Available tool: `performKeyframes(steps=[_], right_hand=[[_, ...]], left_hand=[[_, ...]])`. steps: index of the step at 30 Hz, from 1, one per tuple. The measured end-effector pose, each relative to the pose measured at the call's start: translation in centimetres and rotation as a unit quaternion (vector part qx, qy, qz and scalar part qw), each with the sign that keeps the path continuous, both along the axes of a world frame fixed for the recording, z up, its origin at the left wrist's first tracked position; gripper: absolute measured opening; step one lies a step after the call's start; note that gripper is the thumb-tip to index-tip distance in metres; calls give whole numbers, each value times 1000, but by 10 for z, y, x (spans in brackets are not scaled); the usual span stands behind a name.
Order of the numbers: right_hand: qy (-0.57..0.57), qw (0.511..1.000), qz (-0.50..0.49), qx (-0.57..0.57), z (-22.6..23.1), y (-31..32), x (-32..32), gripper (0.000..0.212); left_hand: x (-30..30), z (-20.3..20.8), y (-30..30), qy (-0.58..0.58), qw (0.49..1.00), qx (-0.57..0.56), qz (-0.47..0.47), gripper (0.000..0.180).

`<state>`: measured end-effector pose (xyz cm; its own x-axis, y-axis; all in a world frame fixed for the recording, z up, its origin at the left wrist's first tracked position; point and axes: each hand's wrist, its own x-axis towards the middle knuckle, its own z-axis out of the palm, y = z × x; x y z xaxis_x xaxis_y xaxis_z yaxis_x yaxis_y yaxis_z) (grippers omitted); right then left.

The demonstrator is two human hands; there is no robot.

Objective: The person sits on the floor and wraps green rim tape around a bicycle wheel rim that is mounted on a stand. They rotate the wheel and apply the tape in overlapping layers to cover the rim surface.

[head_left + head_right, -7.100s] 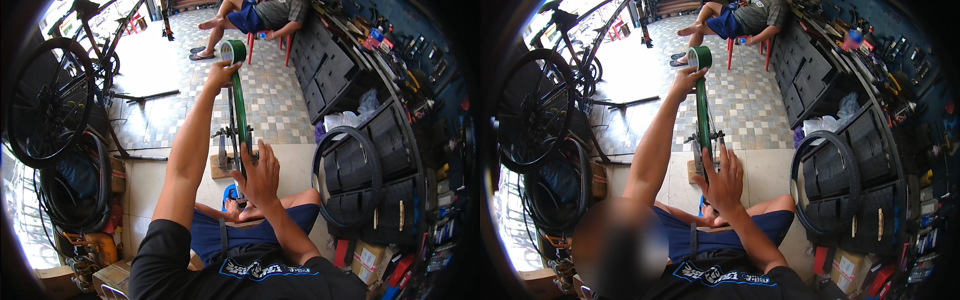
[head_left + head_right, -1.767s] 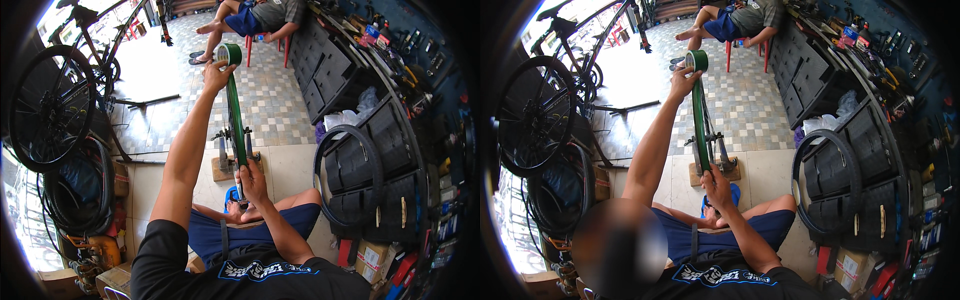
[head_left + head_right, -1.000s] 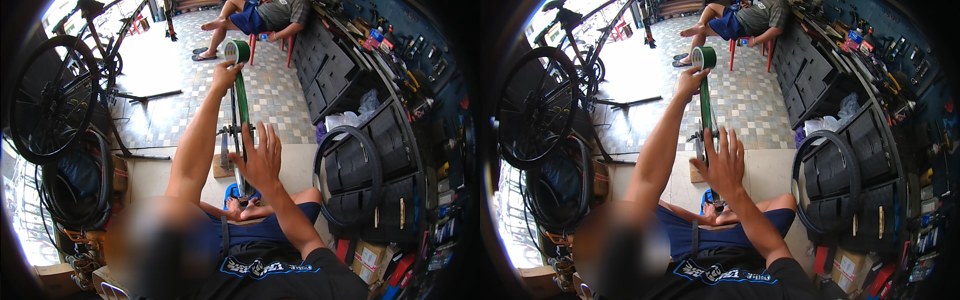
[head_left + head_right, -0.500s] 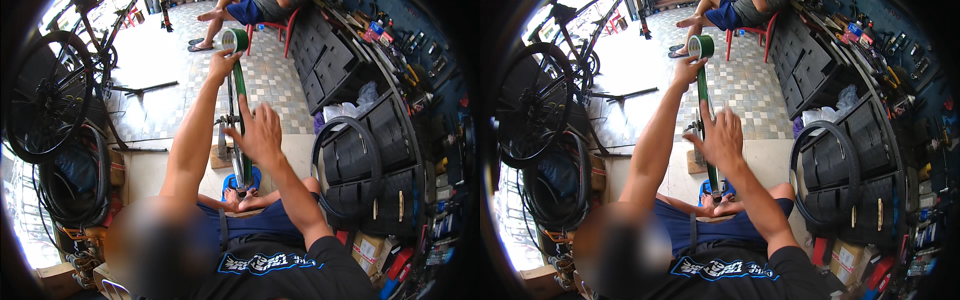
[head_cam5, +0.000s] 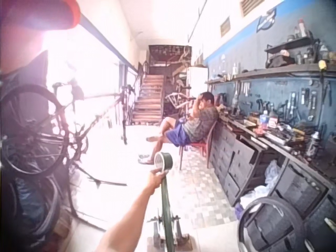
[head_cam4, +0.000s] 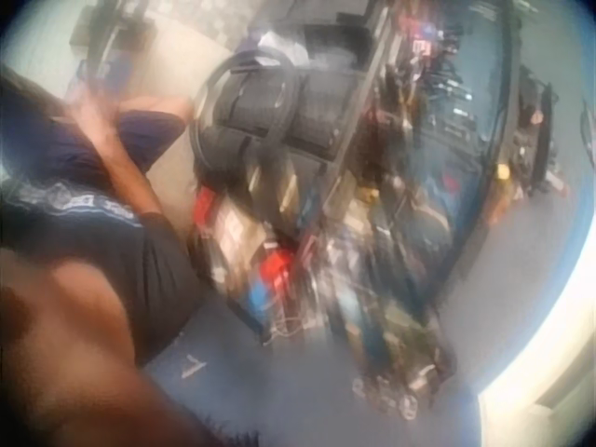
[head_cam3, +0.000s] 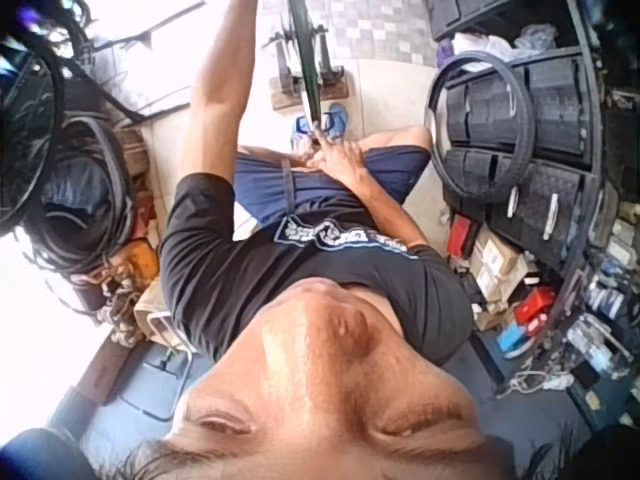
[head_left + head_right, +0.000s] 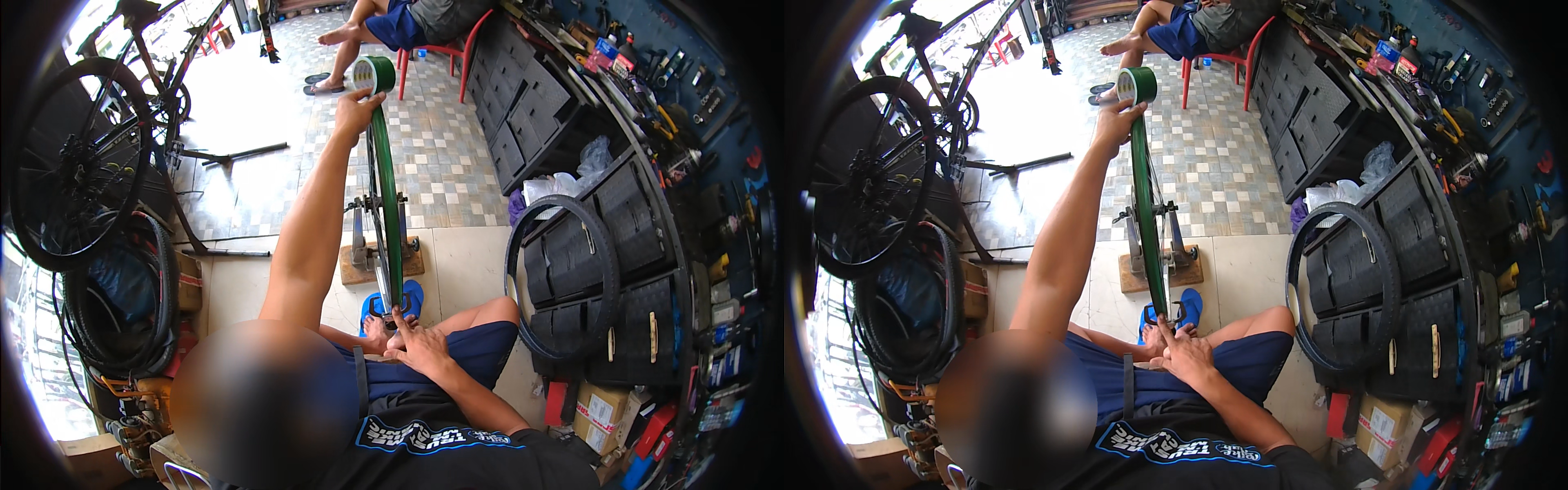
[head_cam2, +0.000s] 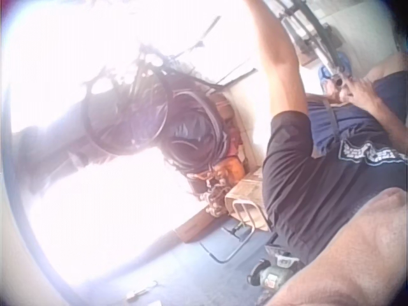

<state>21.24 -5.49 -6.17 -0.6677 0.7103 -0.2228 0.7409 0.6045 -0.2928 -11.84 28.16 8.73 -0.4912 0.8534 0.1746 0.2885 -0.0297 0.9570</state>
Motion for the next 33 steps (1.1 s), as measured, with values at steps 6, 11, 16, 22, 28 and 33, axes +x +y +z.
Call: performKeyframes(steps=[6,11,16,22,28,33], right_hand=[[-12,990,-82,-117,45,62,12,58],[329,931,-156,25,130,124,-17,33],[542,831,-121,34,132,168,-69,44],[496,856,-139,-37,129,174,-104,37],[566,815,-100,-75,102,149,-95,25],[609,779,-65,-133,90,131,-87,36]], left_hand=[[24,-3,-33,-2,999,46,-11,56],[49,1,-85,30,996,86,-16,53],[83,-1,-130,-19,991,132,-32,43],[98,-23,-167,55,985,164,-23,33],[106,-42,-203,79,978,185,-53,29],[118,-35,-247,73,971,190,-126,29]])
